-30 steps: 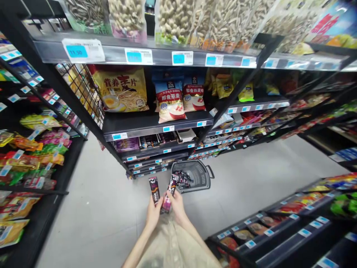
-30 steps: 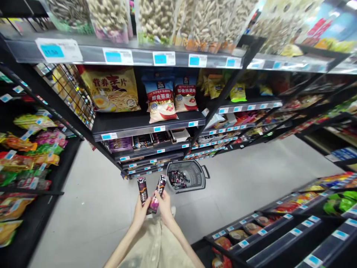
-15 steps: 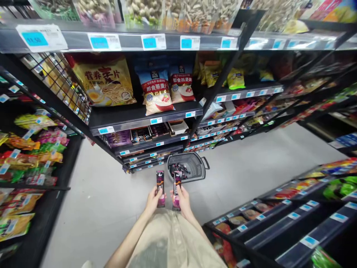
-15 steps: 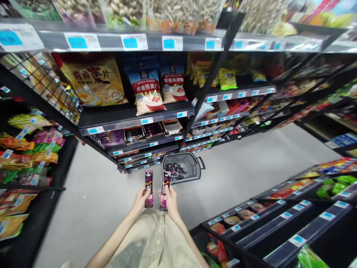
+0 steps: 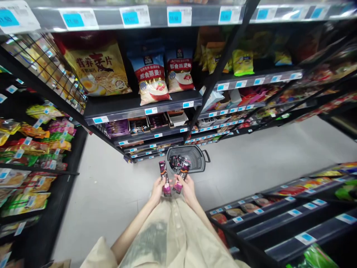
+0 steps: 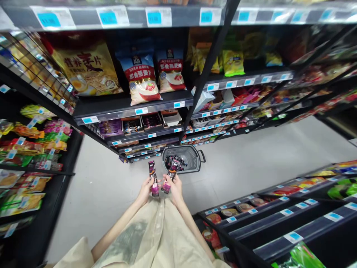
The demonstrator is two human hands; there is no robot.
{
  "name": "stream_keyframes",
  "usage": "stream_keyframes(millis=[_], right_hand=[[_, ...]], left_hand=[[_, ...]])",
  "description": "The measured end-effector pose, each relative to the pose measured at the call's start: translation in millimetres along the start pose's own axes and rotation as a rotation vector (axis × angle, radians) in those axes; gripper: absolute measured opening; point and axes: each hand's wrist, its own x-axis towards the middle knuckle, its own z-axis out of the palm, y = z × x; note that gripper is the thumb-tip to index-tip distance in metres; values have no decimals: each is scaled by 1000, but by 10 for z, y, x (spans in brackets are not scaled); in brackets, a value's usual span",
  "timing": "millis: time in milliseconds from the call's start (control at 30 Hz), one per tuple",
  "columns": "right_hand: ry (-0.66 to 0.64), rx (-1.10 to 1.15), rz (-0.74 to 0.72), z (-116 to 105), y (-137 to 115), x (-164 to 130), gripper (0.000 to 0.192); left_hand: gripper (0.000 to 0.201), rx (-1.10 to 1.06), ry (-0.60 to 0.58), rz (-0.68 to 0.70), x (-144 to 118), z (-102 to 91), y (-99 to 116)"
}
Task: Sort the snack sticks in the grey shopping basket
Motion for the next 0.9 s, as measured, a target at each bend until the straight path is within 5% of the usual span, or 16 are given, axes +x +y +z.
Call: stream_keyframes(millis=[333, 900], right_hand=[[34, 10, 110, -15, 195, 16, 56], [-69, 93, 103, 91, 176, -21, 51]], left_hand=[[51, 159, 3, 81, -83, -90, -20], [57, 276, -83, 68, -74, -168, 35]])
